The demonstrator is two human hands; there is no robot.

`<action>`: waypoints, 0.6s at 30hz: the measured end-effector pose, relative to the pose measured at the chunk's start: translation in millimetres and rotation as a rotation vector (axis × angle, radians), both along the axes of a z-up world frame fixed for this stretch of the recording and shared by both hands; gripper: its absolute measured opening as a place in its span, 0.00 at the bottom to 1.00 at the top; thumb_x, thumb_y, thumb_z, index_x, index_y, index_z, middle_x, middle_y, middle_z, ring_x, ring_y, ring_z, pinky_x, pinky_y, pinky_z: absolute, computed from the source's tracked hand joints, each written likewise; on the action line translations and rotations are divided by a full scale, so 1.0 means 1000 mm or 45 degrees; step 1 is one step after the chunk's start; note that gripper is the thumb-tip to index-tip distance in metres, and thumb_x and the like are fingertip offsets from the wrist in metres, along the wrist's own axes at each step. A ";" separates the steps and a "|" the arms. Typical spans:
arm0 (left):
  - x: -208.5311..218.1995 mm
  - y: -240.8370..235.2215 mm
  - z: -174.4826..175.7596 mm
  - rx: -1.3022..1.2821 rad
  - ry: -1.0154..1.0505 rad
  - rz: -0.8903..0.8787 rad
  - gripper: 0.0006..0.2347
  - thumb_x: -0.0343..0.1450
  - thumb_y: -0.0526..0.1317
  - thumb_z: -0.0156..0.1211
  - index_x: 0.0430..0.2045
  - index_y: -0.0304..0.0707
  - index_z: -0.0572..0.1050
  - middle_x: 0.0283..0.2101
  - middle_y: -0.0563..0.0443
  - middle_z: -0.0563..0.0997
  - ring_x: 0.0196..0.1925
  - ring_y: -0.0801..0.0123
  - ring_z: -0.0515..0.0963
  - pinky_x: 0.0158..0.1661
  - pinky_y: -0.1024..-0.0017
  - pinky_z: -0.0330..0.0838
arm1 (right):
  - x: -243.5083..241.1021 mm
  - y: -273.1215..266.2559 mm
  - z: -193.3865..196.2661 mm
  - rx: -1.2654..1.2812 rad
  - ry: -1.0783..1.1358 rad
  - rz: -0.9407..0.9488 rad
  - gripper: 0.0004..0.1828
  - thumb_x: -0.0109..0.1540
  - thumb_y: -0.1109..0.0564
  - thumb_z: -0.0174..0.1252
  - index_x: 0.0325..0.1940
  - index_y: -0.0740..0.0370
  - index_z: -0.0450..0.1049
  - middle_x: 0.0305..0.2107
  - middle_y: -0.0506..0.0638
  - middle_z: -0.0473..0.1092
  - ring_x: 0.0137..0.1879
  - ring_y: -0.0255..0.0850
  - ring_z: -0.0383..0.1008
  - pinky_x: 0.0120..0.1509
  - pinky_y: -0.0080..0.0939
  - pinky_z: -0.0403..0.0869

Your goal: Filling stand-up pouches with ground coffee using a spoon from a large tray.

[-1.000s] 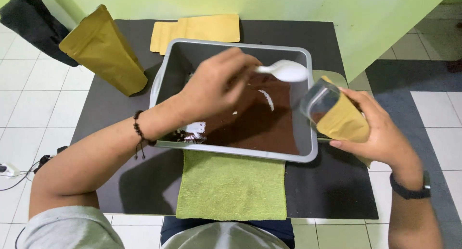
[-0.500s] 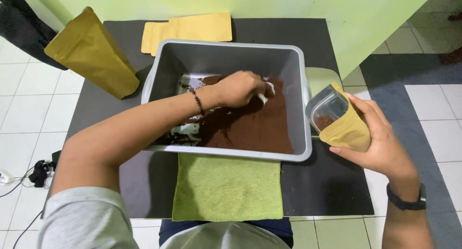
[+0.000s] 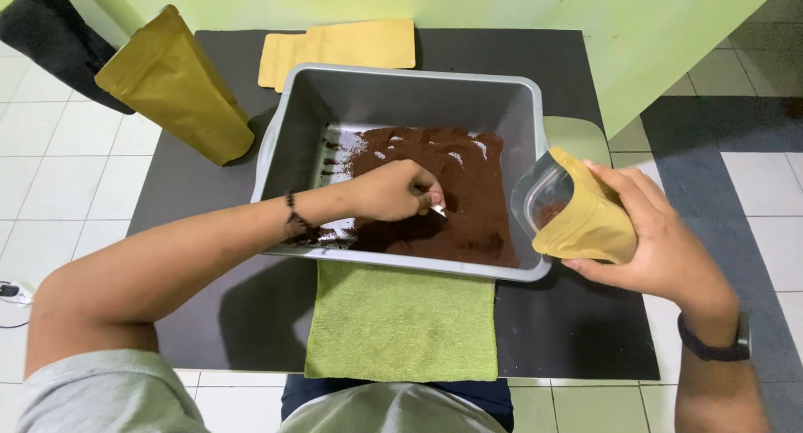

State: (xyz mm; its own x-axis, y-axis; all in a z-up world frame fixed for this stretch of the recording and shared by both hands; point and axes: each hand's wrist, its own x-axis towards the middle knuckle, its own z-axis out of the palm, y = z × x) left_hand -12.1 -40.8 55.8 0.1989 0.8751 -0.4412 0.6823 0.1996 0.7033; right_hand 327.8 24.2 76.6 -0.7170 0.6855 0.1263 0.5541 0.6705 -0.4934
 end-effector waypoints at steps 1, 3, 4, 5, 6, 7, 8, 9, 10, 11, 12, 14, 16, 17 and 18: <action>-0.003 -0.005 0.009 -0.001 0.006 0.029 0.10 0.77 0.39 0.51 0.40 0.41 0.83 0.34 0.56 0.84 0.39 0.75 0.80 0.47 0.74 0.75 | -0.002 0.000 0.003 -0.009 -0.043 -0.018 0.60 0.42 0.44 0.74 0.75 0.54 0.58 0.59 0.53 0.64 0.64 0.46 0.64 0.67 0.49 0.65; -0.007 -0.015 0.024 -0.001 0.023 0.093 0.10 0.77 0.41 0.51 0.39 0.42 0.83 0.33 0.57 0.83 0.38 0.75 0.79 0.46 0.74 0.73 | -0.007 -0.001 0.008 -0.018 -0.080 -0.018 0.60 0.42 0.44 0.74 0.75 0.54 0.58 0.60 0.50 0.64 0.65 0.44 0.64 0.67 0.49 0.65; -0.010 -0.020 0.032 0.003 0.040 0.156 0.11 0.77 0.44 0.52 0.38 0.44 0.82 0.31 0.58 0.83 0.37 0.76 0.78 0.45 0.75 0.71 | -0.010 -0.001 0.011 -0.023 -0.116 -0.019 0.59 0.42 0.43 0.75 0.75 0.53 0.58 0.61 0.47 0.64 0.66 0.42 0.63 0.67 0.49 0.65; -0.011 -0.026 0.047 0.004 0.039 0.163 0.11 0.77 0.44 0.52 0.38 0.44 0.82 0.31 0.58 0.83 0.37 0.76 0.78 0.45 0.75 0.71 | -0.013 0.000 0.014 -0.021 -0.117 -0.012 0.59 0.42 0.43 0.75 0.75 0.53 0.58 0.61 0.47 0.64 0.66 0.42 0.63 0.67 0.49 0.65; -0.011 -0.031 0.062 -0.022 0.040 0.209 0.11 0.78 0.43 0.51 0.38 0.42 0.83 0.31 0.57 0.83 0.36 0.75 0.78 0.43 0.74 0.72 | -0.015 0.001 0.016 -0.014 -0.124 0.027 0.59 0.42 0.44 0.75 0.75 0.53 0.58 0.59 0.47 0.65 0.65 0.42 0.64 0.67 0.48 0.64; -0.011 -0.037 0.076 -0.049 0.041 0.254 0.12 0.78 0.43 0.50 0.39 0.41 0.83 0.30 0.55 0.83 0.34 0.75 0.77 0.40 0.73 0.73 | -0.017 0.002 0.018 -0.006 -0.131 0.067 0.59 0.43 0.44 0.75 0.75 0.54 0.58 0.57 0.47 0.66 0.63 0.43 0.65 0.68 0.47 0.63; -0.012 -0.039 0.085 -0.049 0.039 0.260 0.12 0.78 0.43 0.50 0.39 0.41 0.83 0.30 0.55 0.83 0.34 0.75 0.77 0.40 0.73 0.73 | -0.019 0.006 0.019 -0.005 -0.133 0.073 0.59 0.43 0.44 0.75 0.75 0.54 0.58 0.57 0.47 0.66 0.63 0.43 0.65 0.68 0.47 0.63; -0.013 -0.041 0.094 -0.072 0.060 0.309 0.11 0.79 0.42 0.51 0.40 0.42 0.83 0.33 0.55 0.82 0.28 0.76 0.69 0.32 0.77 0.65 | -0.020 0.010 0.019 -0.035 -0.164 0.078 0.59 0.42 0.43 0.75 0.75 0.53 0.59 0.58 0.47 0.66 0.63 0.43 0.66 0.68 0.47 0.64; -0.014 -0.043 0.103 -0.097 0.083 0.354 0.10 0.80 0.40 0.51 0.41 0.43 0.83 0.35 0.54 0.82 0.21 0.78 0.61 0.23 0.82 0.57 | -0.021 0.013 0.019 -0.066 -0.194 0.078 0.60 0.42 0.42 0.75 0.75 0.51 0.59 0.58 0.48 0.65 0.64 0.44 0.66 0.67 0.47 0.64; -0.016 -0.043 0.107 -0.097 0.083 0.356 0.10 0.80 0.40 0.51 0.41 0.43 0.83 0.35 0.54 0.82 0.21 0.78 0.61 0.23 0.82 0.57 | -0.026 0.010 0.025 -0.067 -0.193 0.080 0.60 0.42 0.42 0.75 0.75 0.51 0.59 0.58 0.48 0.65 0.64 0.44 0.66 0.67 0.47 0.64; -0.018 -0.043 0.112 -0.031 0.086 0.376 0.11 0.79 0.42 0.51 0.41 0.42 0.83 0.33 0.54 0.82 0.25 0.77 0.67 0.28 0.78 0.63 | -0.033 0.008 0.032 -0.095 -0.261 0.030 0.58 0.43 0.40 0.74 0.75 0.49 0.59 0.58 0.46 0.66 0.63 0.42 0.67 0.66 0.46 0.64; -0.019 -0.042 0.121 0.038 0.088 0.399 0.12 0.78 0.44 0.52 0.41 0.41 0.83 0.30 0.54 0.82 0.28 0.75 0.73 0.32 0.75 0.69 | -0.043 0.007 0.041 -0.120 -0.329 -0.018 0.57 0.44 0.38 0.73 0.75 0.47 0.59 0.57 0.45 0.66 0.63 0.41 0.67 0.65 0.44 0.65; -0.017 -0.041 0.129 0.094 0.055 0.371 0.12 0.79 0.44 0.53 0.38 0.39 0.83 0.22 0.57 0.74 0.20 0.77 0.64 0.26 0.77 0.63 | -0.050 0.007 0.046 -0.156 -0.349 -0.001 0.57 0.44 0.40 0.74 0.76 0.42 0.59 0.56 0.43 0.67 0.62 0.40 0.68 0.64 0.44 0.67; -0.013 -0.038 0.129 0.098 0.053 0.376 0.12 0.79 0.44 0.53 0.38 0.39 0.83 0.22 0.57 0.74 0.20 0.77 0.64 0.26 0.77 0.63 | -0.053 0.007 0.048 -0.152 -0.350 0.004 0.57 0.44 0.40 0.74 0.76 0.42 0.59 0.56 0.43 0.67 0.62 0.40 0.68 0.64 0.44 0.67; -0.010 -0.034 0.128 0.117 0.060 0.337 0.12 0.79 0.44 0.52 0.39 0.40 0.83 0.23 0.56 0.75 0.17 0.77 0.62 0.22 0.76 0.61 | -0.057 0.006 0.050 -0.155 -0.331 0.024 0.57 0.45 0.40 0.73 0.76 0.42 0.58 0.56 0.43 0.67 0.63 0.40 0.67 0.64 0.44 0.66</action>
